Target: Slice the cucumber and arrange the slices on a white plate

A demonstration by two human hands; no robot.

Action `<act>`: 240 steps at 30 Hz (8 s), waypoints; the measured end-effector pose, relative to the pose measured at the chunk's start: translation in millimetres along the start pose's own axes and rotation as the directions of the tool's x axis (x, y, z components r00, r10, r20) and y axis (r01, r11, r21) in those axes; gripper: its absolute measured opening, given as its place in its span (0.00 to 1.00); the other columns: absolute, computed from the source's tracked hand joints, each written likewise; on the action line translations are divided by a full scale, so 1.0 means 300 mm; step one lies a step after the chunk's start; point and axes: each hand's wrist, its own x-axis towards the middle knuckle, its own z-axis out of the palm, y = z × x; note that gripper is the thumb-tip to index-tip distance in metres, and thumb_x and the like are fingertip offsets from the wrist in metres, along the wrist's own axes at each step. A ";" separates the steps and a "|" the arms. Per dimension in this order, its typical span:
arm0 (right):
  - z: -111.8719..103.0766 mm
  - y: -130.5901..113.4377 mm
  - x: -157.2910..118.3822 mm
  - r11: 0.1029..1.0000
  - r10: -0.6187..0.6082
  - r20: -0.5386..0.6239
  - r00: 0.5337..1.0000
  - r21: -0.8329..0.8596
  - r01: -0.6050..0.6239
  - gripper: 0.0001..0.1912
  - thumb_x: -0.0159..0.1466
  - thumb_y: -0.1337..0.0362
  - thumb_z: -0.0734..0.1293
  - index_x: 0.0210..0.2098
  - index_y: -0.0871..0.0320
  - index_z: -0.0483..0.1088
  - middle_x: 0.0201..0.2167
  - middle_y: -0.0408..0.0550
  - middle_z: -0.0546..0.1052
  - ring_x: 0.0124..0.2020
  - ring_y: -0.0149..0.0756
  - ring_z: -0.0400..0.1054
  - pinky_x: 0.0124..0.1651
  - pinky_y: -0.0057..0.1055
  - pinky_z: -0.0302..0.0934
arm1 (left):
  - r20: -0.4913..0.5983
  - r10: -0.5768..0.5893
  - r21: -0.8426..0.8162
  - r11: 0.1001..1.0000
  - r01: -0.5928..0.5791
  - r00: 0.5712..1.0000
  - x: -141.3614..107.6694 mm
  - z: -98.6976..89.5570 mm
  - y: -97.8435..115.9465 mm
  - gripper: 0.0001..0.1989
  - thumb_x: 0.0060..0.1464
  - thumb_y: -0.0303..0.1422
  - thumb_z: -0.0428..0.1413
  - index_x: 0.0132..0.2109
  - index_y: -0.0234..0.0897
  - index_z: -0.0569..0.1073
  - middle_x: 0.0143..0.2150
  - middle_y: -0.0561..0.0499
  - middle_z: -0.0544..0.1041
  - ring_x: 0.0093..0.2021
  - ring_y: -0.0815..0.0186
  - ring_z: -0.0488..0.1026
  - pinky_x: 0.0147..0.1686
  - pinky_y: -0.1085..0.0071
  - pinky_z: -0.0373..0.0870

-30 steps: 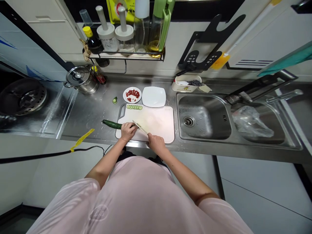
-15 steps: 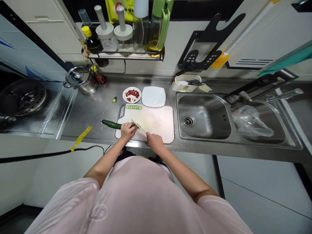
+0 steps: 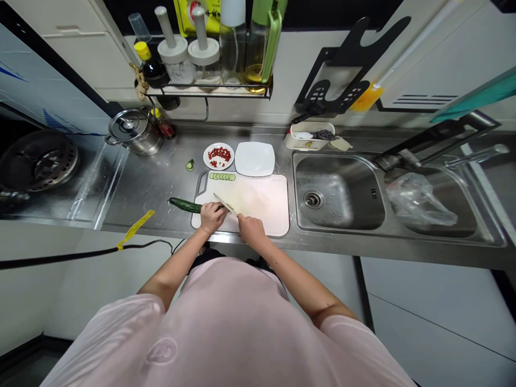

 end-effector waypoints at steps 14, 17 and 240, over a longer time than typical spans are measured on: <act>-0.030 -0.024 0.016 0.999 0.018 0.017 1.000 0.033 -0.019 0.13 0.66 0.72 0.52 0.45 0.60 0.64 0.37 0.56 0.76 0.40 0.40 0.72 0.41 0.30 0.60 | 0.026 -0.019 -0.020 1.000 0.020 0.999 0.004 -0.006 0.004 0.11 0.58 0.40 0.50 0.38 0.47 0.77 0.40 0.48 0.76 0.40 0.62 0.68 0.39 0.62 0.54; -0.014 -0.004 -0.005 0.999 0.020 0.030 0.999 0.029 -0.021 0.12 0.65 0.73 0.53 0.43 0.60 0.64 0.35 0.55 0.76 0.39 0.40 0.72 0.39 0.30 0.60 | 0.021 -0.016 -0.016 1.000 0.017 1.000 0.003 -0.006 0.005 0.11 0.58 0.40 0.50 0.38 0.47 0.77 0.40 0.48 0.76 0.40 0.62 0.68 0.39 0.62 0.54; 0.059 0.239 -0.106 0.946 0.322 -0.144 0.936 0.075 -0.314 0.18 0.68 0.56 0.53 0.52 0.53 0.65 0.37 0.50 0.77 0.38 0.38 0.71 0.37 0.29 0.53 | 0.383 -0.599 -0.280 0.651 0.706 0.704 0.412 0.026 0.029 0.12 0.50 0.36 0.55 0.43 0.43 0.74 0.36 0.55 0.78 0.38 0.68 0.72 0.37 0.73 0.63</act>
